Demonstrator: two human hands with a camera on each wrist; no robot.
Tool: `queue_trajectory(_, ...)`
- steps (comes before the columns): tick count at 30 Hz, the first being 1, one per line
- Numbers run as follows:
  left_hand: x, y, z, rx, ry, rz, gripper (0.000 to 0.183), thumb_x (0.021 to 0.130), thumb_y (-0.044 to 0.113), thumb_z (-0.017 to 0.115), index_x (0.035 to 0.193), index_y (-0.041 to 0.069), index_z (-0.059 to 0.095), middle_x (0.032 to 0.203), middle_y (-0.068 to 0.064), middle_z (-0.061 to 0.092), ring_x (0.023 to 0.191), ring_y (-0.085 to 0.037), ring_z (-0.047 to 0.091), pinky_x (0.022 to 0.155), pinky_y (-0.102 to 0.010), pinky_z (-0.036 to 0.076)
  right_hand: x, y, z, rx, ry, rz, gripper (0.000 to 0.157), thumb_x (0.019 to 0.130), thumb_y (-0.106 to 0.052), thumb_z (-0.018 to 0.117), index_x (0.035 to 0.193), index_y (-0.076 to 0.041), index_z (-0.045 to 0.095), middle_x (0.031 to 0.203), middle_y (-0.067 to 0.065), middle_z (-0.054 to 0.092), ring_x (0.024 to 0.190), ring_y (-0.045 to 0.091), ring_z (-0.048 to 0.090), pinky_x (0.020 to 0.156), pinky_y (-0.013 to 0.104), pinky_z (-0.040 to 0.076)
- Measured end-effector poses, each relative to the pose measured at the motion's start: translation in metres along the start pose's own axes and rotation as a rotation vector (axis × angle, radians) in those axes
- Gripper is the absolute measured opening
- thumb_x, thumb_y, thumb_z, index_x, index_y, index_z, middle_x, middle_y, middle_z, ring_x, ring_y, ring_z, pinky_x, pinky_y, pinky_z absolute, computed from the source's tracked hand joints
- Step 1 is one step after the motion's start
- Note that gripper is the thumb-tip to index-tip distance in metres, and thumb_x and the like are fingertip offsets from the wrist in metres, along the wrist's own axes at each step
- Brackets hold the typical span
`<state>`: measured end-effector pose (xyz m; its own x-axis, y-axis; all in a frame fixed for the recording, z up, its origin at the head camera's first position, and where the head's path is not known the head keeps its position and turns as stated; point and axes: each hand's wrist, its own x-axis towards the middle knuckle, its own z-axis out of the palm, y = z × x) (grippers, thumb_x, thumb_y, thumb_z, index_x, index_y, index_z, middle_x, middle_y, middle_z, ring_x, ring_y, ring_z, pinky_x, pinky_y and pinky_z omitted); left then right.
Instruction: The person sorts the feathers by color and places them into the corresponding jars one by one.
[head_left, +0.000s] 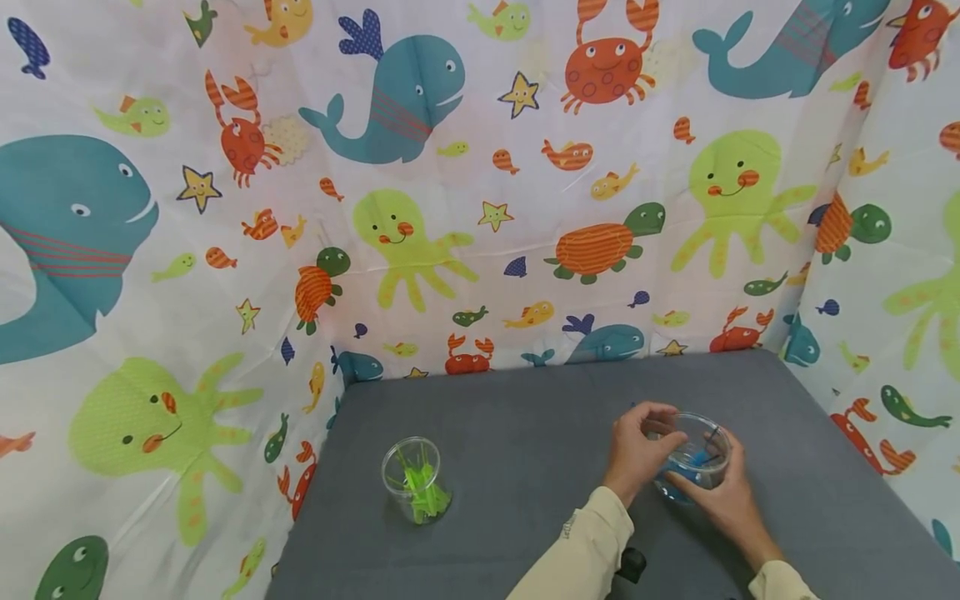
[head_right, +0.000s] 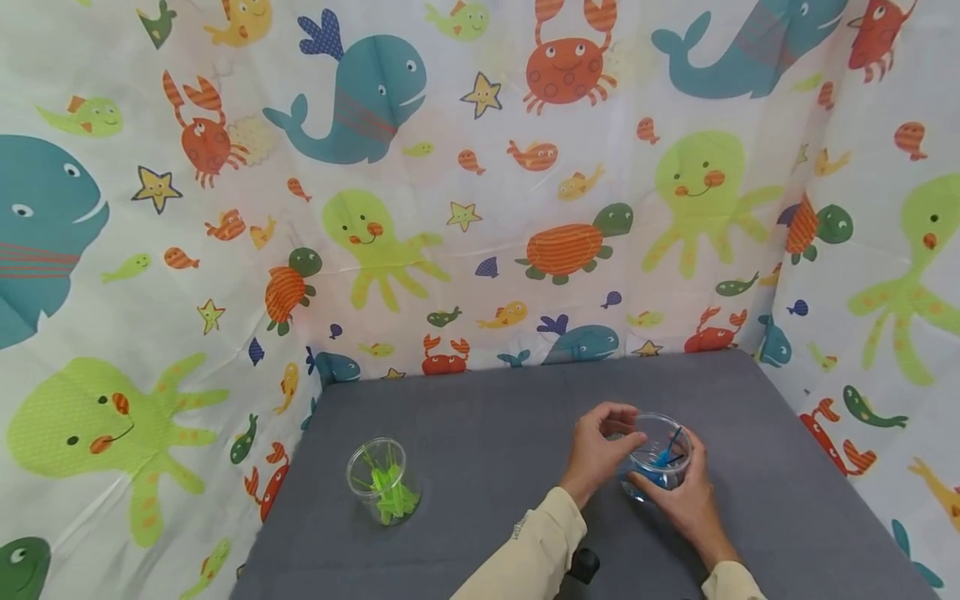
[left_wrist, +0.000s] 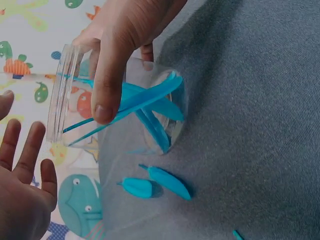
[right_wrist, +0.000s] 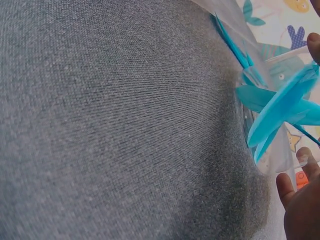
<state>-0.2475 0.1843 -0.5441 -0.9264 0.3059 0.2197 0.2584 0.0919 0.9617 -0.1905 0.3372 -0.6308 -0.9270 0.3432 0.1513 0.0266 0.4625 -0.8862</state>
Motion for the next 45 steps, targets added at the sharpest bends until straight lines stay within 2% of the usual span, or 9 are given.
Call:
queue_trajectory(6, -0.001, -0.004, -0.014, -0.034, 0.039, 0.044, 0.027, 0.091, 0.022, 0.078, 0.115, 0.031, 0.071, 0.106, 0.013, 0.072, 0.095, -0.001, 0.067, 0.097, -0.028, 0.052, 0.001, 0.001, 0.002, 0.016, 0.003, -0.002, 0.122, 0.082, -0.027, 0.088, 0.162, -0.019, -0.004, 0.160, 0.030, 0.028, 0.140, 0.050, 0.032, 0.108, 0.072, 0.029)
queue_trajectory(11, -0.005, -0.014, -0.029, 0.023, 0.047, 0.025, 0.026, 0.093, 0.028, 0.076, 0.116, 0.036, 0.068, 0.109, 0.018, 0.070, 0.098, -0.002, 0.066, 0.096, -0.029, 0.052, 0.000, 0.002, 0.004, 0.027, 0.017, -0.020, 0.123, 0.081, -0.024, 0.088, 0.162, -0.016, -0.003, 0.158, 0.033, 0.027, 0.138, 0.051, 0.033, 0.108, 0.071, 0.029)
queue_trajectory(14, -0.007, -0.020, -0.041, 0.155, 0.057, 0.039, 0.024, 0.094, 0.030, 0.074, 0.117, 0.037, 0.068, 0.111, 0.018, 0.070, 0.104, -0.005, 0.065, 0.099, -0.034, 0.047, 0.001, 0.004, 0.003, 0.029, 0.028, -0.018, 0.123, 0.080, -0.023, 0.088, 0.163, -0.017, -0.003, 0.158, 0.033, 0.028, 0.138, 0.051, 0.033, 0.109, 0.071, 0.028)
queue_trajectory(18, -0.010, -0.028, -0.058, 0.431, 0.047, 0.107, 0.027, 0.095, 0.035, 0.071, 0.122, 0.037, 0.068, 0.124, 0.017, 0.068, 0.118, -0.008, 0.059, 0.100, -0.044, 0.037, 0.003, 0.004, 0.001, 0.035, 0.032, -0.020, 0.123, 0.080, -0.024, 0.089, 0.163, -0.018, -0.002, 0.159, 0.032, 0.027, 0.140, 0.052, 0.032, 0.111, 0.071, 0.026)
queue_trajectory(23, -0.025, -0.046, -0.084, 0.659, -0.037, 0.131, 0.036, 0.092, 0.047, 0.070, 0.127, 0.038, 0.068, 0.147, 0.010, 0.057, 0.141, -0.023, 0.045, 0.101, -0.053, 0.032, 0.003, 0.003, 0.001, 0.037, 0.022, -0.016, 0.124, 0.079, -0.024, 0.089, 0.163, -0.016, -0.002, 0.160, 0.034, 0.024, 0.142, 0.055, 0.030, 0.111, 0.073, 0.024)
queue_trajectory(28, -0.046, -0.066, -0.111, 0.768, -0.185, 0.088, 0.048, 0.087, 0.062, 0.071, 0.130, 0.043, 0.066, 0.161, 0.004, 0.044, 0.153, -0.039, 0.028, 0.109, -0.067, 0.025, 0.001, 0.003, 0.000, 0.028, 0.017, -0.004, 0.124, 0.079, -0.026, 0.089, 0.163, -0.016, -0.002, 0.161, 0.034, 0.022, 0.143, 0.055, 0.029, 0.111, 0.074, 0.023)
queue_trajectory(32, -0.065, -0.084, -0.127, 0.824, -0.261, 0.075, 0.050, 0.081, 0.064, 0.076, 0.126, 0.043, 0.070, 0.164, 0.004, 0.038, 0.155, -0.045, 0.019, 0.110, -0.077, 0.018, 0.001, 0.002, -0.001, 0.029, 0.016, -0.004, 0.124, 0.079, -0.026, 0.089, 0.163, -0.017, -0.002, 0.161, 0.033, 0.023, 0.143, 0.054, 0.029, 0.112, 0.074, 0.023)
queue_trajectory(39, -0.092, -0.102, -0.136, 0.984, -0.330, 0.097, 0.051, 0.070, 0.077, 0.076, 0.114, 0.052, 0.072, 0.164, 0.009, 0.038, 0.154, -0.052, 0.019, 0.108, -0.081, 0.021, -0.001, 0.001, -0.003, 0.012, 0.017, 0.010, 0.123, 0.080, -0.027, 0.088, 0.163, -0.017, -0.002, 0.159, 0.034, 0.025, 0.142, 0.054, 0.030, 0.112, 0.074, 0.023)
queue_trajectory(45, -0.103, -0.107, -0.131, 0.970, -0.250, 0.088, 0.035, 0.070, 0.065, 0.084, 0.100, 0.050, 0.076, 0.157, 0.010, 0.048, 0.150, -0.053, 0.028, 0.107, -0.081, 0.022, -0.001, -0.001, 0.000, 0.014, 0.011, 0.009, 0.123, 0.080, -0.027, 0.088, 0.163, -0.017, -0.002, 0.160, 0.034, 0.025, 0.143, 0.055, 0.030, 0.112, 0.074, 0.023)
